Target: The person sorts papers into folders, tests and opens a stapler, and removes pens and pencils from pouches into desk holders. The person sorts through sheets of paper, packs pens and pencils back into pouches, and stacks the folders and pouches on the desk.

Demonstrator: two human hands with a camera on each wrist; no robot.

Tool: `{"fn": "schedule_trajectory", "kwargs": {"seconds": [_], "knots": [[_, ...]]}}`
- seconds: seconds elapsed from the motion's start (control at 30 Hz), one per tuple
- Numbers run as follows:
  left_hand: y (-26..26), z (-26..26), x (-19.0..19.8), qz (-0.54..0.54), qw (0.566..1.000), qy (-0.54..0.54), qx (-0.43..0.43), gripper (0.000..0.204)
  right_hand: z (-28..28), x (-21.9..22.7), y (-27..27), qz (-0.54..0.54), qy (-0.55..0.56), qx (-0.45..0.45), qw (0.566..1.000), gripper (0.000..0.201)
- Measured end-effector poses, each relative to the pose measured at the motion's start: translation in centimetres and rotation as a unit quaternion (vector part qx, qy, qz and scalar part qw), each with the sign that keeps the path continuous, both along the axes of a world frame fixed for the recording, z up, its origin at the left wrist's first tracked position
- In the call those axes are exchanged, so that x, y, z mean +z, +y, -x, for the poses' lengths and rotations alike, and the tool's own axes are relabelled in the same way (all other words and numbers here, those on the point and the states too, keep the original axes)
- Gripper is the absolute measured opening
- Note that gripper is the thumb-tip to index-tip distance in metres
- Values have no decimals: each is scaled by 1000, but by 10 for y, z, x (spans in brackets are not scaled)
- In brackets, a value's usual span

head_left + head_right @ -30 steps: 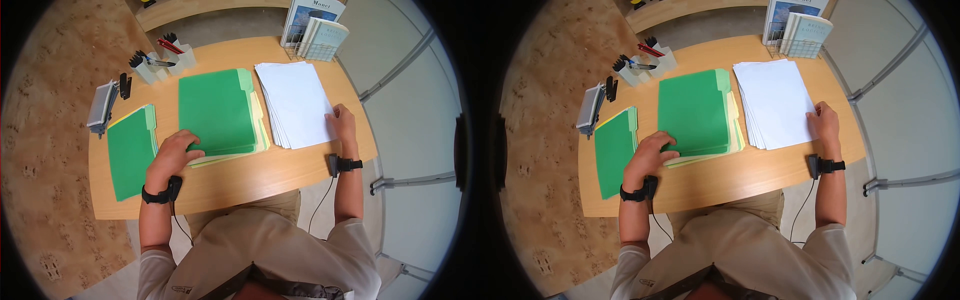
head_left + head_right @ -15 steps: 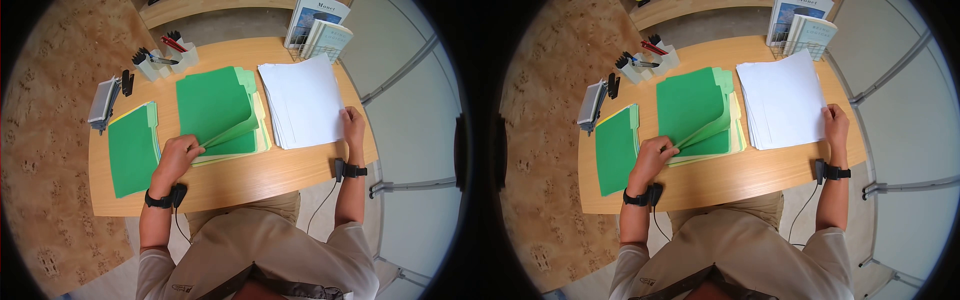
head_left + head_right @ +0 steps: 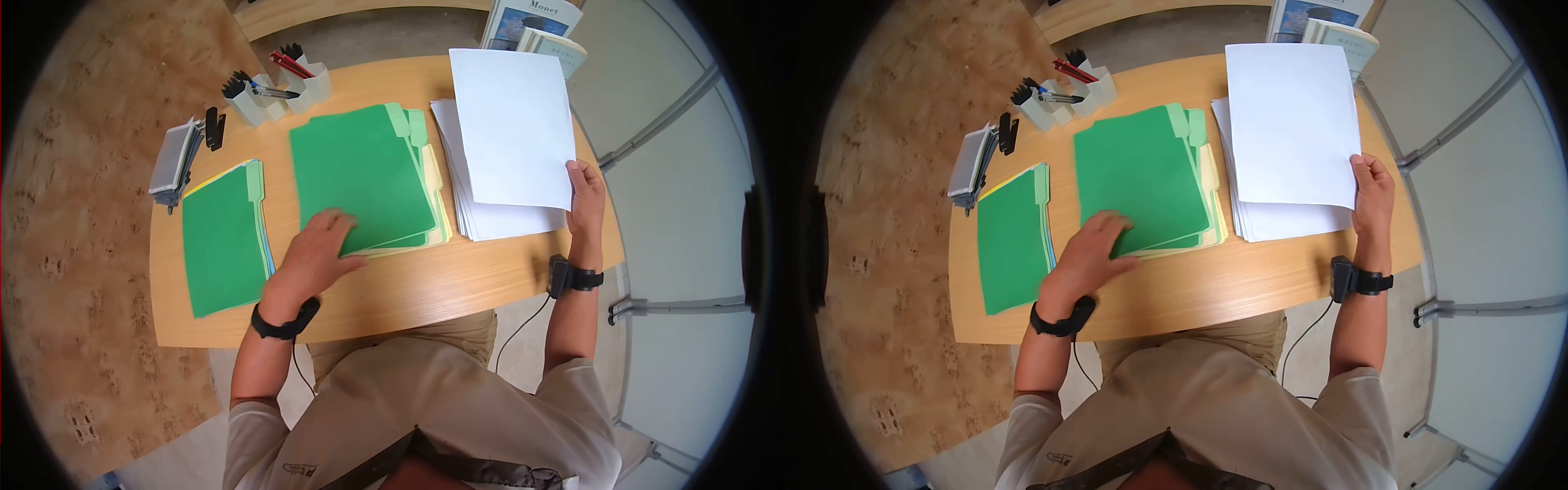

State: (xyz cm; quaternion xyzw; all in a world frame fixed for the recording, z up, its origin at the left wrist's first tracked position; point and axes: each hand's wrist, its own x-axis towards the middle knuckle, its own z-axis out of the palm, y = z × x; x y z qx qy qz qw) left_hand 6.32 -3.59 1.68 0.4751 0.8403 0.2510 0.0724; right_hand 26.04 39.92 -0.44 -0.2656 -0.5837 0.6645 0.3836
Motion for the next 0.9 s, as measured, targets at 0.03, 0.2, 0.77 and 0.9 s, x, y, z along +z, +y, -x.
{"fn": "schedule_trajectory", "kwargs": {"seconds": [0.03,0.2,0.77,0.9], "knots": [[6,-3,-1,16,1000,16,-7,51,3,0,-5,-7,-14,-4,1000,19],[15,4,-7,50,998,22,-15,57,5,-5,-10,-14,-20,0,1000,18],[61,1,-7,-6,993,113,-38,61,-1,-34,1,-22,-54,-13,998,16],[79,-1,-6,31,995,86,-34,62,-3,-29,-4,-21,-80,-21,996,17]]}}
